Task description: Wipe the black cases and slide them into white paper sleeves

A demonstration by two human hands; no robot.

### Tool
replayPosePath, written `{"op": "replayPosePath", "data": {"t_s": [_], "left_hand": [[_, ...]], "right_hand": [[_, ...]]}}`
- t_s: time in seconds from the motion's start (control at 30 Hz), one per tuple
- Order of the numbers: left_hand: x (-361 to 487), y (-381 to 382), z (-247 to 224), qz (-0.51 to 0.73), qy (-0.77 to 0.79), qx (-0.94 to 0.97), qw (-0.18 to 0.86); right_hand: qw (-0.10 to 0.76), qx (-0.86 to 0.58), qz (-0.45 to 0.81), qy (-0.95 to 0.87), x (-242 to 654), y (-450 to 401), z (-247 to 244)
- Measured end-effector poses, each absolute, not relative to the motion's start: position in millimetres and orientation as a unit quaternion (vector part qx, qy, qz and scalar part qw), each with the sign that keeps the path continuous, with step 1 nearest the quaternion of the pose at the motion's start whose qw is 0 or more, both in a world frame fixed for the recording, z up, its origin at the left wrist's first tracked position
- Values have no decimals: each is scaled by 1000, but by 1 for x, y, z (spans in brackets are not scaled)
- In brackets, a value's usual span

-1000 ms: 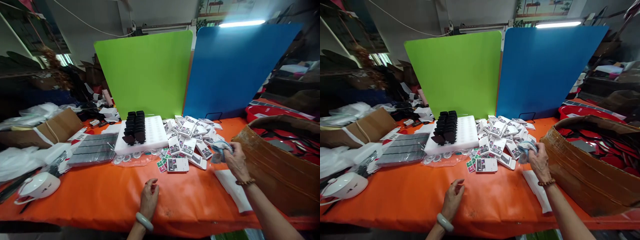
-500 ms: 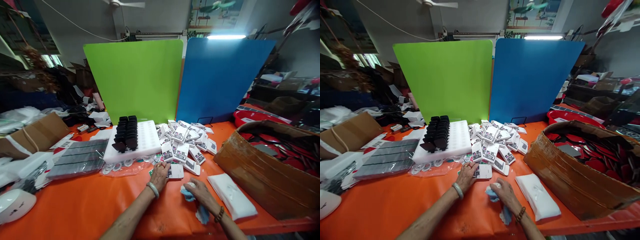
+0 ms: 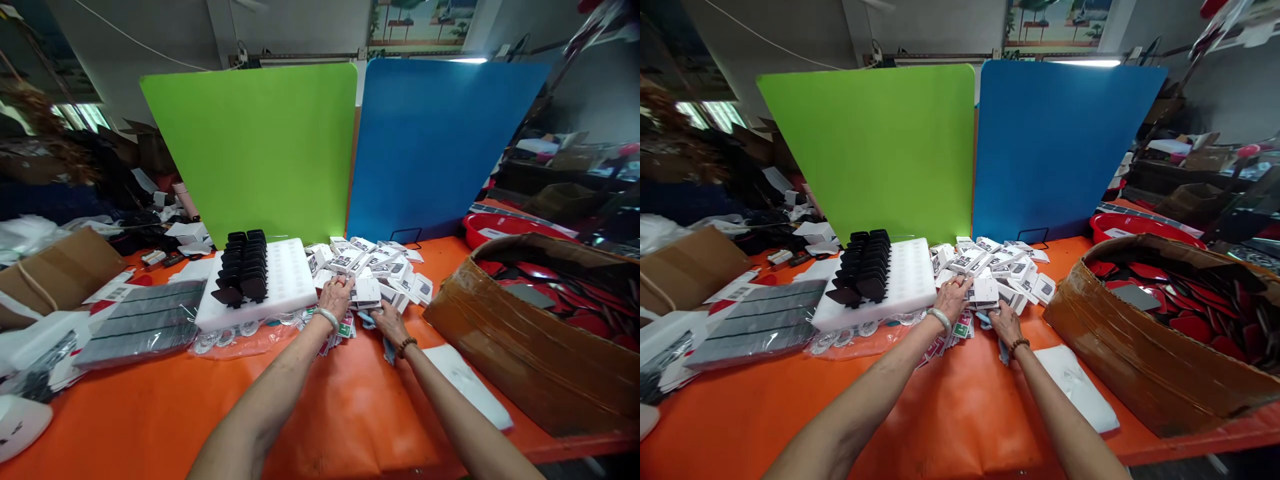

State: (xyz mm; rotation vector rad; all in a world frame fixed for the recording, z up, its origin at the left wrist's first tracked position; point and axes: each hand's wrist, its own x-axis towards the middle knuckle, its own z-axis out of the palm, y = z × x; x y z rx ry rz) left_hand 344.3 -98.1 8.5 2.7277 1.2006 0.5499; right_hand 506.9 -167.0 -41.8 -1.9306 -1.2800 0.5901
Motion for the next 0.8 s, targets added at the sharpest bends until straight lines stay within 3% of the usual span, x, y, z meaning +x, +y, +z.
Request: {"op": "replayPosePath", "data": {"t_s": [0.43,0.8], "left_hand": [[355,-67,12,208,460,860,77],[293,-134,17,285,494,815,104]], "right_hand": [[441,-723,314,-429,478,-226,-59],[496,-755,259,-342,470,-243,-57]]}}
